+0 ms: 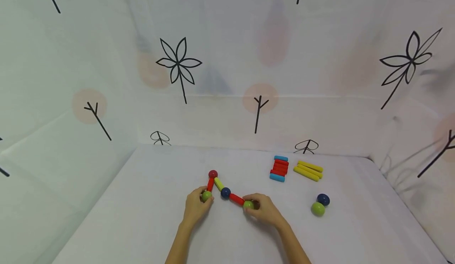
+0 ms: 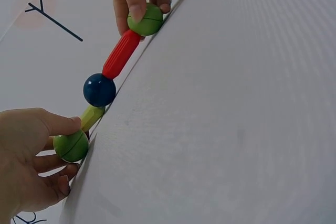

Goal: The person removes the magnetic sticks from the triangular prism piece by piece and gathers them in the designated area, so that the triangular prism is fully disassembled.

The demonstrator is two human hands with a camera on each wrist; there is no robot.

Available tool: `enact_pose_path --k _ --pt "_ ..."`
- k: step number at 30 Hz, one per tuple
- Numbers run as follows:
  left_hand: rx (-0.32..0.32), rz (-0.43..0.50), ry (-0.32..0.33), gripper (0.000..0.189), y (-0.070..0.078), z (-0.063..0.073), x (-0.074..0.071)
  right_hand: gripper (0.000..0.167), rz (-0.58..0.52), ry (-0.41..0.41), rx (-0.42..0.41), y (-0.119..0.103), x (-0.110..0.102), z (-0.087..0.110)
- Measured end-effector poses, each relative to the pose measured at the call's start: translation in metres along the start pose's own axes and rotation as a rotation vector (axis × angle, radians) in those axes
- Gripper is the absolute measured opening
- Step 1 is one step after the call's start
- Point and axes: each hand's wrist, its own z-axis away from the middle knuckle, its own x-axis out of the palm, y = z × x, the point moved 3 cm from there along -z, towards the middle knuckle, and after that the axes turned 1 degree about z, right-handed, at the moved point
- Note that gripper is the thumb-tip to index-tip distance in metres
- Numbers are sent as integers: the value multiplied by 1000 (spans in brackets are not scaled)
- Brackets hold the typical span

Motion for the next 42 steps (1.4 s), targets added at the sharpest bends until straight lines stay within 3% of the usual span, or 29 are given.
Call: enact_pose_path --k 9,13,15,17,19,23,26,29,37,42 --pt "-6 -13 13 38 0 0 2 35 54 191 109 -1 1 2" --pt "17 -34 123 36 8 -1 2 33 68 246 130 1 3 0" --pt "56 -19 188 34 17 0 2 33 76 263 137 2 3 0" --pt "121 -2 213 31 27 -1 5 34 88 276 141 2 3 0" --pt "186 21 174 29 38 -2 11 35 103 289 140 1 3 1" --pt "299 -7 -30 30 57 -4 32 34 128 317 123 1 3 1" --pt "357 -68 -177 31 66 -4 49 31 133 332 94 1 4 2" --pt "371 -115 -261 27 70 -4 62 30 130 340 80 2 5 2" --pt "338 -58 -291 19 66 -5 71 26 137 314 90 4 4 1" --pt "325 -50 -300 16 63 -4 72 29 75 211 50 8 2 1"
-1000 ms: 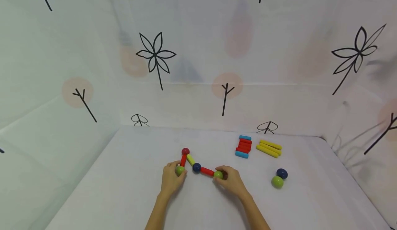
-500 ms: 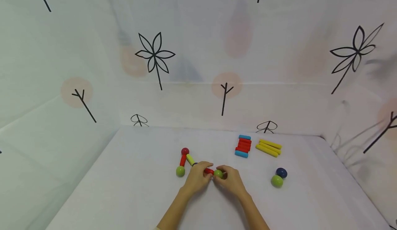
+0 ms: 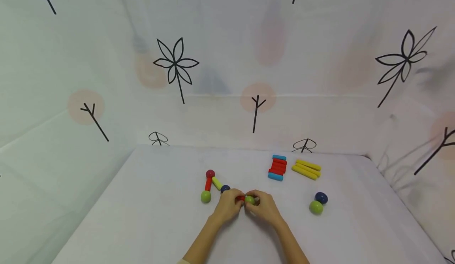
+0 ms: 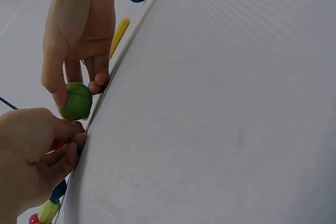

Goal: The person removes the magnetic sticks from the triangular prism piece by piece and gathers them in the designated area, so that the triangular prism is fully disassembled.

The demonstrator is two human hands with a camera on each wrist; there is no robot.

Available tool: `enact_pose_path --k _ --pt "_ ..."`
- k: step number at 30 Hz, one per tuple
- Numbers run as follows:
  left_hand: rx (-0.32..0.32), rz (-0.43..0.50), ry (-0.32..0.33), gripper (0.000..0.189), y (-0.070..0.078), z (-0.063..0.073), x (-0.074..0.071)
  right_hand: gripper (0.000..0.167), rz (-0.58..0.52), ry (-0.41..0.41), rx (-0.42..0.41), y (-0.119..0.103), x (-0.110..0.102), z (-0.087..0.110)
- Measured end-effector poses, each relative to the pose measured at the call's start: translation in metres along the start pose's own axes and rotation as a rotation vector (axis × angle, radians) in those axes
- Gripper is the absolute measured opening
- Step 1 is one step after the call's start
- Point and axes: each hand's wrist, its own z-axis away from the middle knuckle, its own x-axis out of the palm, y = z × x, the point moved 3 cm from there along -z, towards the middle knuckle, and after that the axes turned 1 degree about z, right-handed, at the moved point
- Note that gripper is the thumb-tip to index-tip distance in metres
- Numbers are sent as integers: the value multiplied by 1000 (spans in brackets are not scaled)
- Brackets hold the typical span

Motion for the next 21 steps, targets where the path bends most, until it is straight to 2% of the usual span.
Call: enact_pose_path --k 3,5,12,17,21 --pt "-11 -6 7 16 -1 0 1 32 -79 -73 11 3 -1 0" --pt "-12 -4 19 18 -2 1 2 34 -104 -86 19 5 -2 1" --pt "-14 102 102 33 -4 8 -7 36 -43 51 69 1 -10 4" --pt "-32 194 195 32 -9 18 -25 35 41 117 123 2 -20 7" --pt "-58 196 303 28 -18 25 -43 35 109 134 152 6 -33 14"
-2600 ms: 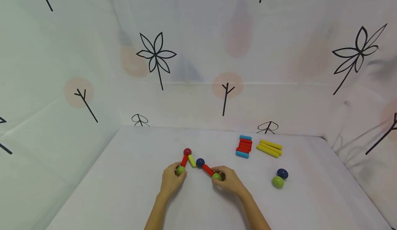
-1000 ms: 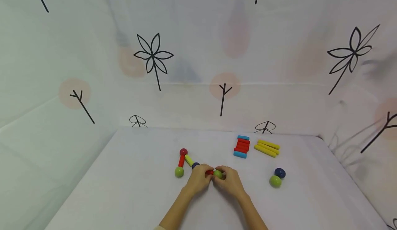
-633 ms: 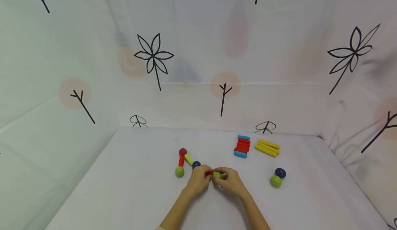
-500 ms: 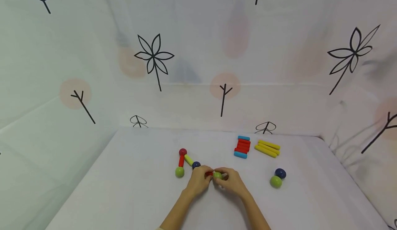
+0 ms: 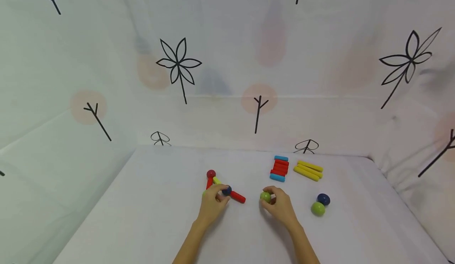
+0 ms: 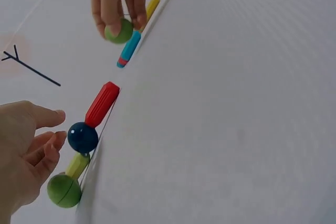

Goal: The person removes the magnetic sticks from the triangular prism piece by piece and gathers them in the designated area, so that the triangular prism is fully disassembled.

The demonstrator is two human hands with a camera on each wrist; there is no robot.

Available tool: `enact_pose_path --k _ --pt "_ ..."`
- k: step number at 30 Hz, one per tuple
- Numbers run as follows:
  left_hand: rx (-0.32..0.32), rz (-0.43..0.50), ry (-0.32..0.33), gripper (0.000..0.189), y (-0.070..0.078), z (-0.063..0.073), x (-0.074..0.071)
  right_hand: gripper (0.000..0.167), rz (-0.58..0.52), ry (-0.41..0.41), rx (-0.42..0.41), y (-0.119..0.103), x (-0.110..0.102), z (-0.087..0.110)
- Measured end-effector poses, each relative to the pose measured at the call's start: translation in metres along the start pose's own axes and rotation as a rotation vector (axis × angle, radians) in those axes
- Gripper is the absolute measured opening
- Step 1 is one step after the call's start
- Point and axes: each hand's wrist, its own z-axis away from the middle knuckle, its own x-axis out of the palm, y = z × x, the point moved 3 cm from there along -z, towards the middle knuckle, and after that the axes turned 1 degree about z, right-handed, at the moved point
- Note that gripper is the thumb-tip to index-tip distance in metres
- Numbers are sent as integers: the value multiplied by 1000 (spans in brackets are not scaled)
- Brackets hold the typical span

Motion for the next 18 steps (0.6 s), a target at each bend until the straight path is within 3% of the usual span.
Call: enact_pose_path --k 8,12,18 --pt "-76 -150 278 27 -20 1 -32 37 112 -62 78 22 -33 22" --pt "-140 -140 280 31 -28 4 -41 41 157 -99 145 38 -55 36" --pt "-239 -122 191 47 -39 7 -43 56 192 -121 223 63 -85 48"
